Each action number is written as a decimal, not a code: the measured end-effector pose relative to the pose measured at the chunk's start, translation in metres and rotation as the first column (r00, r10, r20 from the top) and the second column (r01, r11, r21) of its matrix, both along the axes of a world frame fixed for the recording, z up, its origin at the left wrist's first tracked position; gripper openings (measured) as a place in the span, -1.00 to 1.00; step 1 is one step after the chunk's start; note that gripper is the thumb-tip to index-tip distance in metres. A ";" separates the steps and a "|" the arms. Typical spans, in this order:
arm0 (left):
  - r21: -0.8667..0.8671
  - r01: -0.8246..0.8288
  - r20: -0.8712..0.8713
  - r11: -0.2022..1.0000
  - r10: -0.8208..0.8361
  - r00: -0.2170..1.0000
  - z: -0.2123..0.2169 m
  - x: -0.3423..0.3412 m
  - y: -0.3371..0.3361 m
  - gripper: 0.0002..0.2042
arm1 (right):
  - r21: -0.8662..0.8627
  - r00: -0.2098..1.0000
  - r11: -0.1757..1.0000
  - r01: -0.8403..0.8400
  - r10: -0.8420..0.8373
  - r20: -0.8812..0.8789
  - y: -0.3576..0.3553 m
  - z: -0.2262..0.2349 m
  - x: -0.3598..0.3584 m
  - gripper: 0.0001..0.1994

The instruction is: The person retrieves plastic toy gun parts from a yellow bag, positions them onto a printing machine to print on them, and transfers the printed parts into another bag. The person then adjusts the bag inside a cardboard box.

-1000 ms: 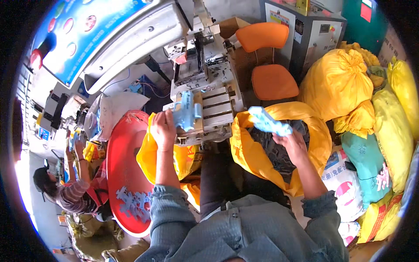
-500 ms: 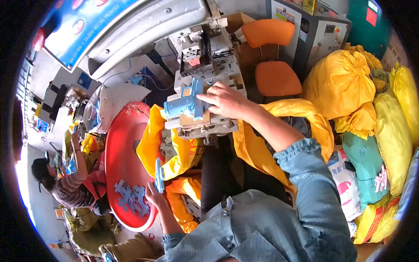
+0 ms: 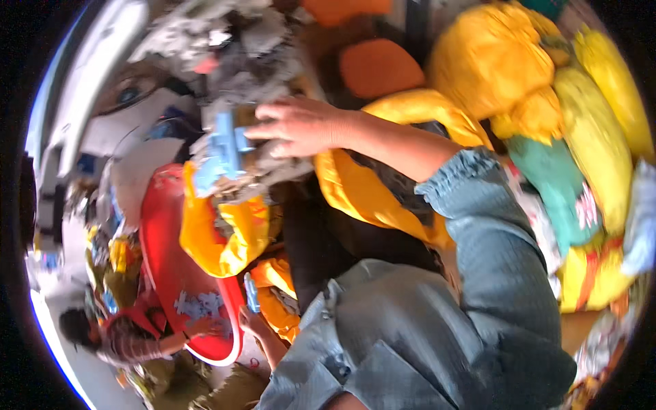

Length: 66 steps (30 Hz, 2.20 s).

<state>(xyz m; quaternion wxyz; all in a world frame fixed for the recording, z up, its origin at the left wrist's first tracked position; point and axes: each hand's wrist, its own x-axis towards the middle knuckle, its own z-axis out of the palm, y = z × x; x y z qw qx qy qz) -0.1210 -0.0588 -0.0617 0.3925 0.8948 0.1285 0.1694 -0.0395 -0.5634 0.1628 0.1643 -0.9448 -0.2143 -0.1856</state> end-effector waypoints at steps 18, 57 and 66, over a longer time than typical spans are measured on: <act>0.045 0.242 -0.434 0.969 -0.199 0.879 -0.004 0.030 -0.006 -0.71 | -0.188 0.219 0.454 0.871 -0.701 -0.678 -0.118 -0.441 -0.239 -0.66; -0.954 0.199 -0.151 0.225 -0.932 0.329 0.161 0.051 -0.279 -0.75 | 0.103 0.988 0.982 -0.156 0.157 -0.005 0.012 -0.049 -0.142 -0.47; -0.093 0.604 0.359 0.792 -0.539 0.762 0.244 0.126 -0.234 -0.77 | 0.250 0.975 0.965 -0.081 0.024 0.222 0.031 0.013 -0.021 -0.57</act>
